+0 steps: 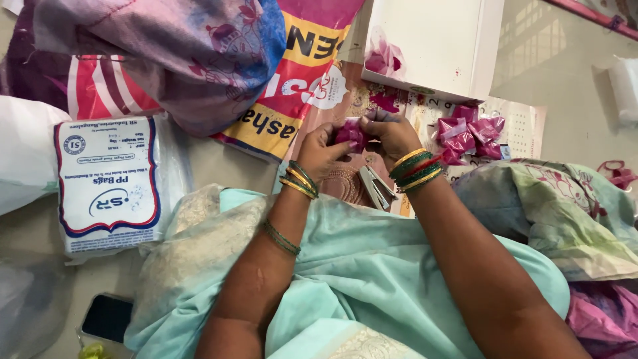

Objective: The person sits on the floor and wraps small pink fabric pieces in clear plastic, twisting the plastic ends closed by hand and placing each finished wrapped bundle onto a growing pile beside them, taking new fabric pieces from a stack.

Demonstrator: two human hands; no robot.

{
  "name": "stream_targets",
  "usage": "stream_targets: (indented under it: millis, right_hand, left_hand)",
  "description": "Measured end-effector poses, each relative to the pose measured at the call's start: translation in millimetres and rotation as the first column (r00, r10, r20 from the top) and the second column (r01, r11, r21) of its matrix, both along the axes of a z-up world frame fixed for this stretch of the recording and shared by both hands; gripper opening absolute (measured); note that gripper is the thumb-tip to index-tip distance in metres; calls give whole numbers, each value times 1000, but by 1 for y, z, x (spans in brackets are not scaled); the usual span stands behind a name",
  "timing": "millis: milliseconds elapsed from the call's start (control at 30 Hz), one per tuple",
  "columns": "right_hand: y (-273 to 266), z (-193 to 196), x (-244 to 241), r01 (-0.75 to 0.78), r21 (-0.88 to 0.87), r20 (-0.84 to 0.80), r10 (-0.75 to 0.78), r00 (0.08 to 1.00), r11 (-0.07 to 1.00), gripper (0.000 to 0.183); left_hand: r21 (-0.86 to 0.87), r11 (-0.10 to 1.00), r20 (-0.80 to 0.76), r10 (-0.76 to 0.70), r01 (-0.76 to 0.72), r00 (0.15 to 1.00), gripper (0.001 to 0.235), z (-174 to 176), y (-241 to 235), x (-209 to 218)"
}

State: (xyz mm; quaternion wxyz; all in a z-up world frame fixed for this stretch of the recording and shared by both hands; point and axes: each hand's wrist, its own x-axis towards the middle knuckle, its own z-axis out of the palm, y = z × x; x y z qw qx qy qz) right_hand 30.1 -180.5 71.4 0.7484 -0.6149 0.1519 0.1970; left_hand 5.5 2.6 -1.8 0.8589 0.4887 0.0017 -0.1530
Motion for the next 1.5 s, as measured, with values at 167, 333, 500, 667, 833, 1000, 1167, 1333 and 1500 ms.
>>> stream_targets:
  millis: [167,333,500,667,833,1000,1167,1333,1500]
  right_hand:
    - [26,13,-7,157,-118,-74,-166,983,981,13]
    - [19,-30,-13,105,173,-177,-74,982,979,21]
    - [-46,-33,11,97,-52,-334,-109,936,994,29]
    - [-130,26,17,266,-450,-60,-326,944,853,41]
    - [-228,-38,28,458,-710,288,-372,882,535,62]
    - [-243,-65,30,470,-747,212,-501,839,470,50]
    - [-291,-96,54,682,-709,484,-579,656,180,16]
    - [-247,-78,69,848,-526,699,-534,475,65,24]
    - [-106,-21,68,426,-752,572,179,800,502,23]
  left_hand:
    - [500,794,295,218,-345,930,37,7,-6,-3]
    - [726,478,592,-69,-494,803,31,27,-13,-16]
    - [639,753,435,-186,-157,881,34,53,-11,-24]
    - [621,715,545,-99,-321,832,31,44,-10,-22]
    - [648,705,467,-69,-288,881,33,56,-6,-21]
    - [666,696,400,-31,-268,916,48,56,-4,-20]
    - [662,702,319,53,-263,946,46,51,-7,-13]
    - [540,762,368,167,-356,915,31,22,-9,-10]
    - [695,710,19,133,-109,991,20,43,-5,-12]
